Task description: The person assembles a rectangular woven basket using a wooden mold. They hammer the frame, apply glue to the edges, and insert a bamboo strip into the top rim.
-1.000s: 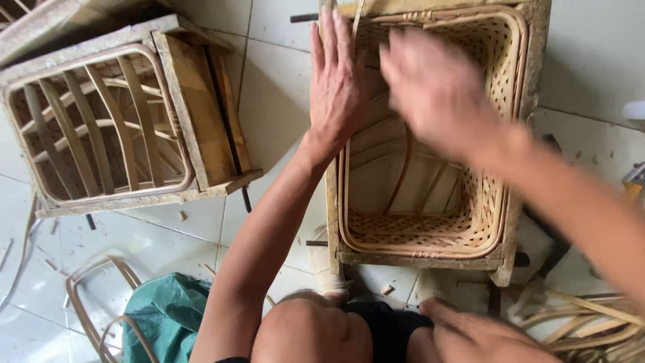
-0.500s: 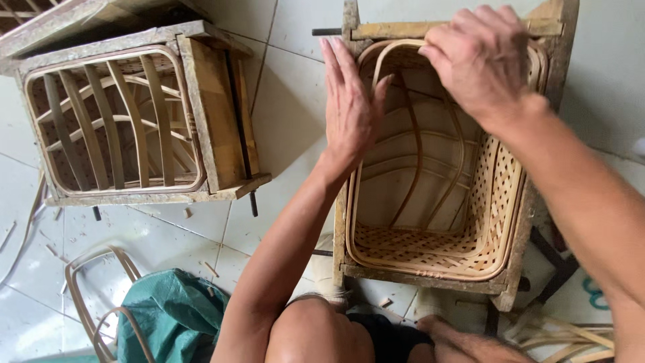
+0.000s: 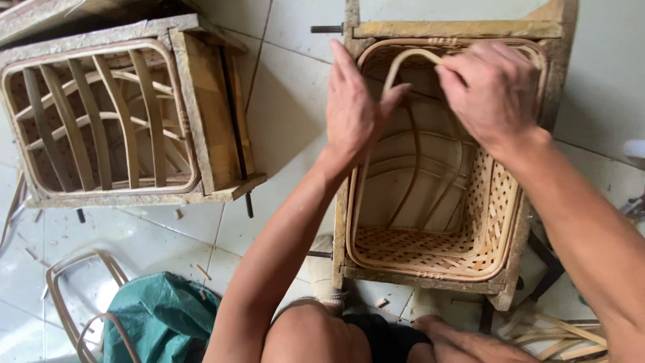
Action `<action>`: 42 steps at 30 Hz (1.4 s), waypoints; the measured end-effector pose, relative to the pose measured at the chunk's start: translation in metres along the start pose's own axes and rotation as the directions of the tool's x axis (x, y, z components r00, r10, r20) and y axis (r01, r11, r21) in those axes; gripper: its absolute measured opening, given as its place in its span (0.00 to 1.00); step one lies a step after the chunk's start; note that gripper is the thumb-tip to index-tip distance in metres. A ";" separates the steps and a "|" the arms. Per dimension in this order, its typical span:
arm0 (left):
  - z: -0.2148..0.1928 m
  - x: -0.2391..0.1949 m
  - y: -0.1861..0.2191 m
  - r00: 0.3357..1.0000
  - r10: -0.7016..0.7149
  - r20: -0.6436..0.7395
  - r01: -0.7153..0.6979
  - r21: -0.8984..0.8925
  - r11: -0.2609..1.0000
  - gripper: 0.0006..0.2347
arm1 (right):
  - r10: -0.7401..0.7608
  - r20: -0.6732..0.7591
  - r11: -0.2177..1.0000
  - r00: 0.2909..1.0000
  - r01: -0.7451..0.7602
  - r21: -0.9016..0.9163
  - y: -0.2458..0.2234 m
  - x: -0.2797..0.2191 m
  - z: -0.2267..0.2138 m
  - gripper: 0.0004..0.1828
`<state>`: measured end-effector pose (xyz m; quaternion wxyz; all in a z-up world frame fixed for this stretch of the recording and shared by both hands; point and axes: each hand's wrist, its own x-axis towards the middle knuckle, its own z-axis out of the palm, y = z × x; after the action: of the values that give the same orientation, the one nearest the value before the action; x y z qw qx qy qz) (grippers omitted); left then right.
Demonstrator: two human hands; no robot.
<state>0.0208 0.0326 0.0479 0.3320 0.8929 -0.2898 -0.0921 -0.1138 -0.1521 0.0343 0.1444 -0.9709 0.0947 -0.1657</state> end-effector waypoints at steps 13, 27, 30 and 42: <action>0.020 0.027 -0.016 0.996 -0.085 0.025 0.085 0.013 0.996 0.36 | -0.087 -0.042 0.995 0.995 0.085 -0.050 -0.001 0.015 0.026 0.08; 0.006 0.042 -0.038 0.985 0.014 0.172 -0.017 0.015 1.000 0.22 | -0.118 -0.055 0.993 0.991 0.117 -0.016 -0.001 0.020 0.037 0.08; 0.005 0.041 -0.038 0.977 0.004 0.214 -0.001 -0.014 1.000 0.21 | -0.144 -0.054 0.988 0.988 0.140 -0.071 -0.007 0.021 0.024 0.05; -0.002 0.040 -0.040 0.985 0.073 0.159 -0.074 0.002 0.997 0.22 | -0.447 -0.244 0.894 0.861 0.425 -0.138 -0.001 0.057 0.071 0.05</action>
<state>0.0721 0.0348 0.0243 0.3074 0.8728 -0.3484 -0.1493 -0.0357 -0.1464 -0.0128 0.0500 -0.9404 -0.1021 -0.3205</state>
